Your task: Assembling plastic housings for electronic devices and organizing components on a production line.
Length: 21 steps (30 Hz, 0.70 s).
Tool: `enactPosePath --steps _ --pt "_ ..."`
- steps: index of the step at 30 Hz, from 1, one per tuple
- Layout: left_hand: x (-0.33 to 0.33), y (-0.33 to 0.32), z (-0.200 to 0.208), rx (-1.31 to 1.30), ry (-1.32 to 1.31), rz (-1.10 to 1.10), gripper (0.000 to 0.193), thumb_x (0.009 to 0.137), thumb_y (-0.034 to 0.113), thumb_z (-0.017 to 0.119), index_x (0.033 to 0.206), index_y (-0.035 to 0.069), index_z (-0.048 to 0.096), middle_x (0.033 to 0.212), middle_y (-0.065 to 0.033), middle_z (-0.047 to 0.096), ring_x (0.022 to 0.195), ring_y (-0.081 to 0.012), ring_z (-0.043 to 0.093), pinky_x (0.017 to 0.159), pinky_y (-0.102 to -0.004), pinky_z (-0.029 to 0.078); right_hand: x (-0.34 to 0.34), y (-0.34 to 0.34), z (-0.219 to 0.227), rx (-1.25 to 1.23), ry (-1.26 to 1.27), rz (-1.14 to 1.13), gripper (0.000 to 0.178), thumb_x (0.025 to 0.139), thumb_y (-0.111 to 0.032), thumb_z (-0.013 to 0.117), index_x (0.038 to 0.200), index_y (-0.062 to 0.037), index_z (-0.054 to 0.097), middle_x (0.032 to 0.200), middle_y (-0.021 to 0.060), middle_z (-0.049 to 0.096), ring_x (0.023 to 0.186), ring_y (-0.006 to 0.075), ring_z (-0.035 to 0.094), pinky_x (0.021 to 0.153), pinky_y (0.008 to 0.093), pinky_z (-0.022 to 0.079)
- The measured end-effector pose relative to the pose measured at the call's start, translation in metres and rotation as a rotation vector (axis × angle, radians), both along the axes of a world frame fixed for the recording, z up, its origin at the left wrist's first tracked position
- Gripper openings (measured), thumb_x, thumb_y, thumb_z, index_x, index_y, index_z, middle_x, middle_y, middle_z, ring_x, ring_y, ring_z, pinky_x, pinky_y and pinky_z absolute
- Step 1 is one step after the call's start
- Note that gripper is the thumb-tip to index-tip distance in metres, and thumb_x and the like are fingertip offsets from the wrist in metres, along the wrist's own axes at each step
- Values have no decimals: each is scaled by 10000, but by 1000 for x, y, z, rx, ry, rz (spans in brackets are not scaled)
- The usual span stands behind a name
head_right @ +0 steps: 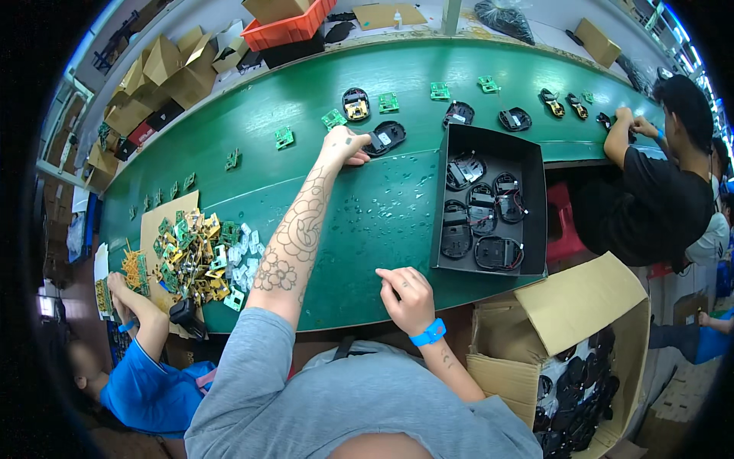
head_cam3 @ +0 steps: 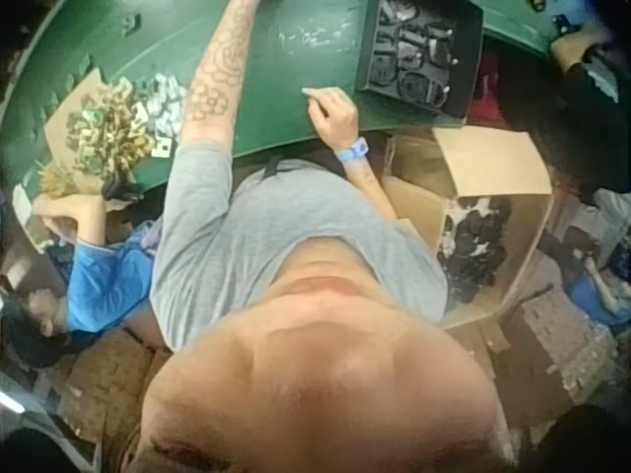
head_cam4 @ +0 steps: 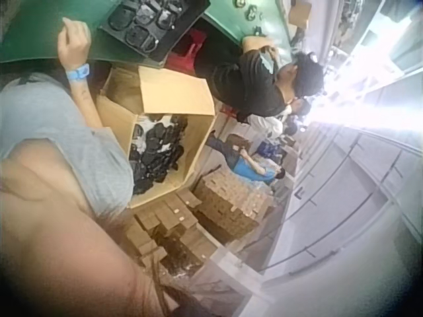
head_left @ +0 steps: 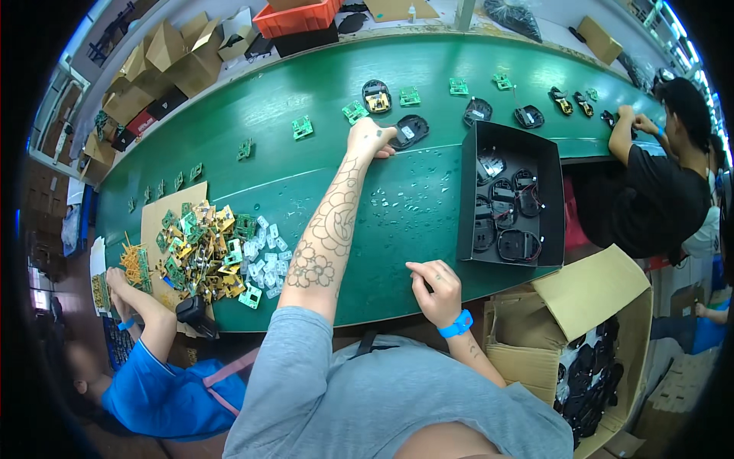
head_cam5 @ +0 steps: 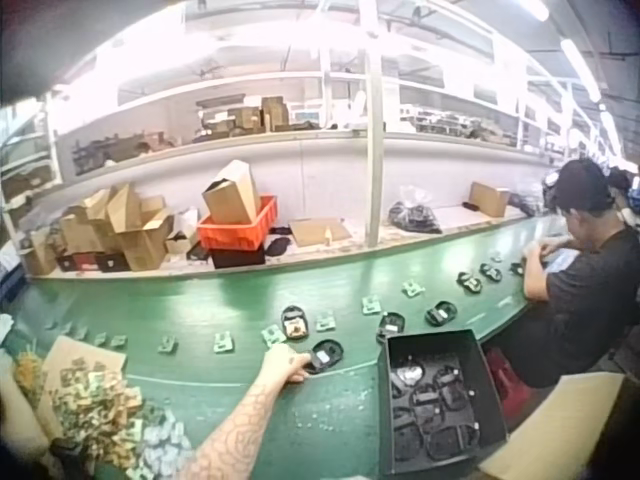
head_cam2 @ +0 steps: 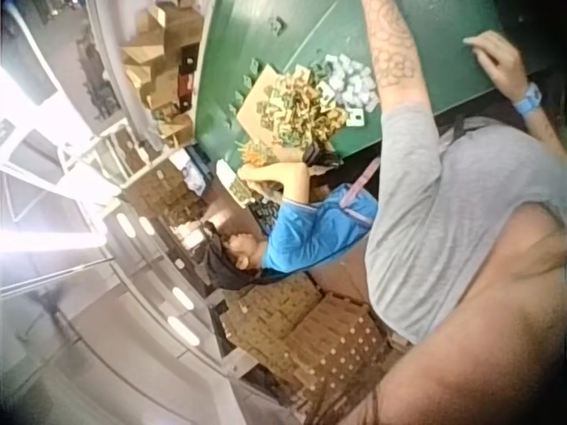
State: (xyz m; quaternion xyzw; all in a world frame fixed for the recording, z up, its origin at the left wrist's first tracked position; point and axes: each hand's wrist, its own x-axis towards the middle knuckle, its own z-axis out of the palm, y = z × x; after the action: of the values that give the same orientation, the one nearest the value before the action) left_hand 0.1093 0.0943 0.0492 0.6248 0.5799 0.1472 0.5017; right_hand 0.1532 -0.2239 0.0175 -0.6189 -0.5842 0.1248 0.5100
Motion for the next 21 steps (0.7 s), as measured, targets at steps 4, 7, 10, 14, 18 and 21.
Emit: enactPosePath --steps 4,7,10,14,18,21 --pt "16 8 4 226 178 -173 254 818 170 695 953 -40 735 772 -136 733 580 -187 701 578 -279 575 0 1 0 18 -1 -3 241 777 69 665 987 -31 727 847 71 700 711 226 602 691 336 509" --pt "32 19 6 426 321 -319 241 808 156 698 978 -6 755 799 -135 745 613 -217 713 619 -317 584 0 2 -1 37 -2 -6 233 773 74 666 970 -29 735 831 70 701 699 221 598 665 329 503" --pt "54 33 -3 686 458 -489 216 795 134 696 983 58 772 849 -123 760 711 -278 726 697 -376 581 -1 1 -1 31 -17 -9 230 772 74 667 967 -28 733 829 70 699 696 221 596 667 330 503" --pt "85 44 -8 793 479 -566 226 796 119 683 999 93 777 885 -116 765 805 -321 729 748 -413 577 -1 0 -2 15 -36 -9 231 770 67 667 973 -30 721 837 69 695 707 230 601 694 339 508" --pt "98 48 -10 843 426 -597 208 804 124 667 979 97 775 901 -124 763 857 -348 726 764 -435 572 -1 -1 -3 1 -53 -8 236 768 61 666 980 -33 709 848 70 690 719 239 607 723 348 512" --pt "102 52 -10 934 347 -641 161 813 165 655 875 70 770 887 -154 752 833 -358 722 734 -447 562 -2 0 -4 -4 -56 -14 241 766 63 663 981 -35 710 850 71 691 717 241 607 727 349 512"
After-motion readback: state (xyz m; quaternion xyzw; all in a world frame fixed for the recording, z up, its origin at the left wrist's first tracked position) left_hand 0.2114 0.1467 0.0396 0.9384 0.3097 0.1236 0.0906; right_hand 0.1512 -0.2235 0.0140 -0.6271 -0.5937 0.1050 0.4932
